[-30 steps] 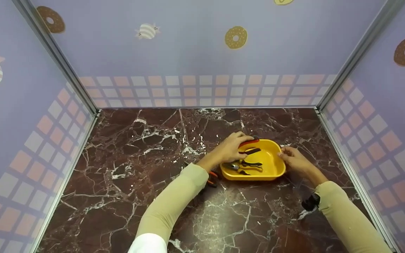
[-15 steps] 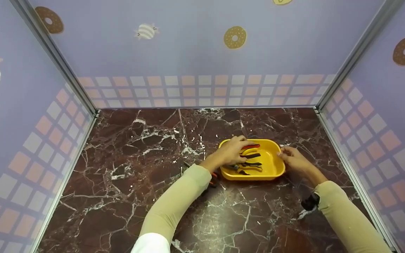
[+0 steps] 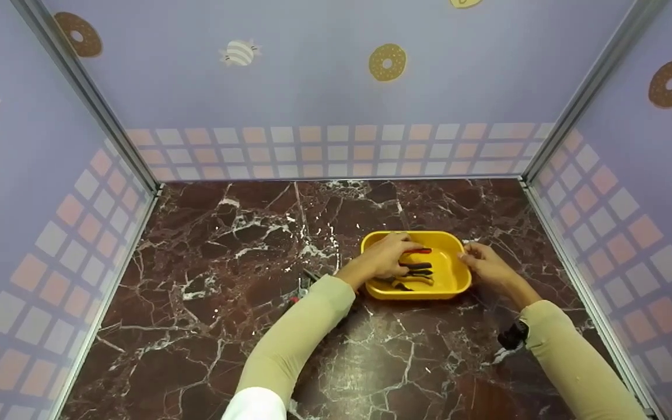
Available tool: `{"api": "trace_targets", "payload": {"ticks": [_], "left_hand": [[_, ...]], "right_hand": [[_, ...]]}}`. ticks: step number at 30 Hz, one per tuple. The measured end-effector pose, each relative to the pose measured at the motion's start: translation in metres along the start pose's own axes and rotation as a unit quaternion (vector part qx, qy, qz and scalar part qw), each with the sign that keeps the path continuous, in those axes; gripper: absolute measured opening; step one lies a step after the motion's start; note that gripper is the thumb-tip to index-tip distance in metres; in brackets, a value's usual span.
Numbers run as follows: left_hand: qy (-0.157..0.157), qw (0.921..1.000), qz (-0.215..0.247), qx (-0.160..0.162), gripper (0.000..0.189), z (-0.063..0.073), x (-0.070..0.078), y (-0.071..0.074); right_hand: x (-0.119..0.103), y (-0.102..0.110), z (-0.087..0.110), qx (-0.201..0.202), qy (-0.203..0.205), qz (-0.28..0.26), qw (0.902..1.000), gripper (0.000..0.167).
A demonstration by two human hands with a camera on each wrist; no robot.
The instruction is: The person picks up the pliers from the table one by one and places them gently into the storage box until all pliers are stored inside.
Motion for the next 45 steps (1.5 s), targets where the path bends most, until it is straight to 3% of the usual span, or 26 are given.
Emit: {"api": "trace_targets", "payload": {"ticks": [18, 27, 37, 45], "left_hand": [[0.017, 0.9996, 0.015, -0.016, 0.065, -0.003, -0.007, -0.004], [0.019, 0.9996, 0.004, -0.023, 0.07, 0.009, -0.005, 0.003], [-0.013, 0.9994, 0.029, -0.009, 0.069, 0.02, -0.002, 0.017], [-0.005, 0.9991, 0.042, 0.002, 0.066, 0.031, -0.006, 0.026]], "right_hand": [[0.001, 0.0, -0.001, 0.007, 0.003, 0.004, 1.0, 0.019], [-0.001, 0.0, 0.0, 0.004, 0.007, 0.015, 0.9999, 0.019], [0.002, -0.003, -0.001, 0.008, 0.004, 0.007, 0.9999, 0.019], [0.0, -0.001, -0.001, 0.01, 0.007, 0.015, 0.9998, 0.017]]}}
Point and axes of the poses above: each hand's wrist, its own z-axis away from the middle knuckle, its own y-axis out of the back of the hand, x = y × z, the point moved 7 cm from there along -z, towards the middle knuckle, and after that the axes turned 4 degrees about x, right-handed, at the moved point
